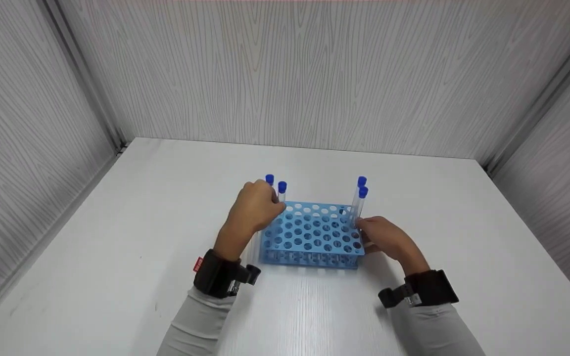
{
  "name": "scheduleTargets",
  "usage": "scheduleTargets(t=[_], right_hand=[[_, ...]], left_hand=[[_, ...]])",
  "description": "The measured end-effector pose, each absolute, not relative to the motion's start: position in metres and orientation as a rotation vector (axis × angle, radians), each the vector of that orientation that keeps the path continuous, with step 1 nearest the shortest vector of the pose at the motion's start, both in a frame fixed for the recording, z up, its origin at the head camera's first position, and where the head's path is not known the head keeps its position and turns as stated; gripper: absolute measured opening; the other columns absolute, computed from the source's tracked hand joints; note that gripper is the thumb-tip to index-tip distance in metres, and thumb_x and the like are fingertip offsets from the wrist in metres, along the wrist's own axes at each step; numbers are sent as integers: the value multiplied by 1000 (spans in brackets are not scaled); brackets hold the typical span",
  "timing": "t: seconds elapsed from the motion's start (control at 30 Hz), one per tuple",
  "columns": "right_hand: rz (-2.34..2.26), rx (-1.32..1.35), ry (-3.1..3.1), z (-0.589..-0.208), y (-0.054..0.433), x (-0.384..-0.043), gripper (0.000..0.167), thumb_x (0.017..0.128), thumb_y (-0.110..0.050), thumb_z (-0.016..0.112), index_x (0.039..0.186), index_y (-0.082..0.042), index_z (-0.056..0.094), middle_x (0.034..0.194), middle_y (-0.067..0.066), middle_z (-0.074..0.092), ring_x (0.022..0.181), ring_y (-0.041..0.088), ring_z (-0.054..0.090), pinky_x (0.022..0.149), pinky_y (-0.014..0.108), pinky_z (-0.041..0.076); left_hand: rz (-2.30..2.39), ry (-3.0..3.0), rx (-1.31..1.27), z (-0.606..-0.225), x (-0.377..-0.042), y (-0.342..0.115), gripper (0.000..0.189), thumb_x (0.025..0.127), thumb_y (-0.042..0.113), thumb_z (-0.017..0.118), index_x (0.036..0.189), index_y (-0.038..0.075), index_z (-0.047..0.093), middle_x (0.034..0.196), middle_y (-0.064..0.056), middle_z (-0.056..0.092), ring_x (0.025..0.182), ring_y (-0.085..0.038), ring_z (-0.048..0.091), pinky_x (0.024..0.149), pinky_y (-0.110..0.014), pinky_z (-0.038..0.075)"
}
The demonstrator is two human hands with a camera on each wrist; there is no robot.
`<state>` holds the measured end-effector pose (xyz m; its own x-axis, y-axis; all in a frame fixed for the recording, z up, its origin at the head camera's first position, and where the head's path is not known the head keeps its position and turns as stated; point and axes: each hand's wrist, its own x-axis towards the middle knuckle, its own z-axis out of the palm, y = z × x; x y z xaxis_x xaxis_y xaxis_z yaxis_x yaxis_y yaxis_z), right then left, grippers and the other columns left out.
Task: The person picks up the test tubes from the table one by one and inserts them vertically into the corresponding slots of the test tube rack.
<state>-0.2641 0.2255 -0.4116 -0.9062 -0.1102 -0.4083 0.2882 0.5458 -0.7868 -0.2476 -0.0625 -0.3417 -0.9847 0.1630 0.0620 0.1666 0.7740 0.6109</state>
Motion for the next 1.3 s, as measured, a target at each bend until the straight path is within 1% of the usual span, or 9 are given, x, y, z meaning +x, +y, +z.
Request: scheduleTargets(t=[0.3, 0.53, 0.73, 0.9, 1.0, 1.13, 1.3], right_hand=[[-1316, 129, 2375, -412, 226, -265, 51, 108, -30, 38, 138, 9, 51, 107, 13, 64, 99, 22, 64, 92, 39, 57], [-1313, 123, 2388, -411, 226, -265, 50, 106, -29, 38, 135, 9, 54, 104, 11, 63, 98, 22, 62, 93, 40, 57], [-1317, 138, 2384, -412, 226, -265, 50, 107, -28, 38, 137, 9, 52, 105, 12, 63, 98, 22, 62, 93, 41, 56], [-1304, 152, 2391, -411, 225, -264, 50, 107, -28, 38, 138, 9, 52, 107, 13, 63, 100, 24, 63, 94, 41, 56], [-1300, 153, 2395, -411, 225, -264, 51, 106, -29, 39, 137, 9, 52, 107, 13, 63, 101, 24, 63, 94, 41, 56], [-1301, 141, 2393, -411, 225, -264, 50, 107, -28, 38, 137, 9, 53, 106, 13, 64, 100, 23, 64, 93, 42, 56], [-1307, 134, 2383, -411, 225, -265, 49, 107, -28, 37, 136, 8, 54, 105, 12, 65, 99, 22, 65, 92, 41, 57]], left_hand=[[-1005, -2966, -256, -342, -247, -62, 21, 94, 16, 67, 85, 1, 79, 67, -3, 59, 64, -15, 52, 52, -23, 39], [-989, -2944, -298, -341, -246, -64, 21, 94, 14, 66, 83, 0, 78, 63, -2, 55, 59, -13, 48, 50, -23, 35], [-973, -2942, -301, -340, -246, -65, 19, 94, 16, 68, 92, 0, 79, 80, -9, 71, 68, -16, 55, 57, -26, 44], [-970, -2942, -309, -340, -246, -67, 19, 93, 14, 68, 95, -1, 80, 92, -13, 76, 72, -18, 59, 64, -29, 51], [-976, -2944, -312, -340, -246, -68, 18, 93, 12, 67, 95, -1, 80, 93, -13, 76, 72, -19, 59, 63, -29, 51], [-975, -2959, -297, -339, -245, -70, 18, 92, 12, 67, 94, -1, 80, 89, -13, 75, 71, -19, 59, 61, -28, 49], [-970, -2971, -288, -338, -244, -73, 18, 93, 13, 67, 96, 0, 80, 93, -13, 75, 77, -21, 62, 66, -33, 54]])
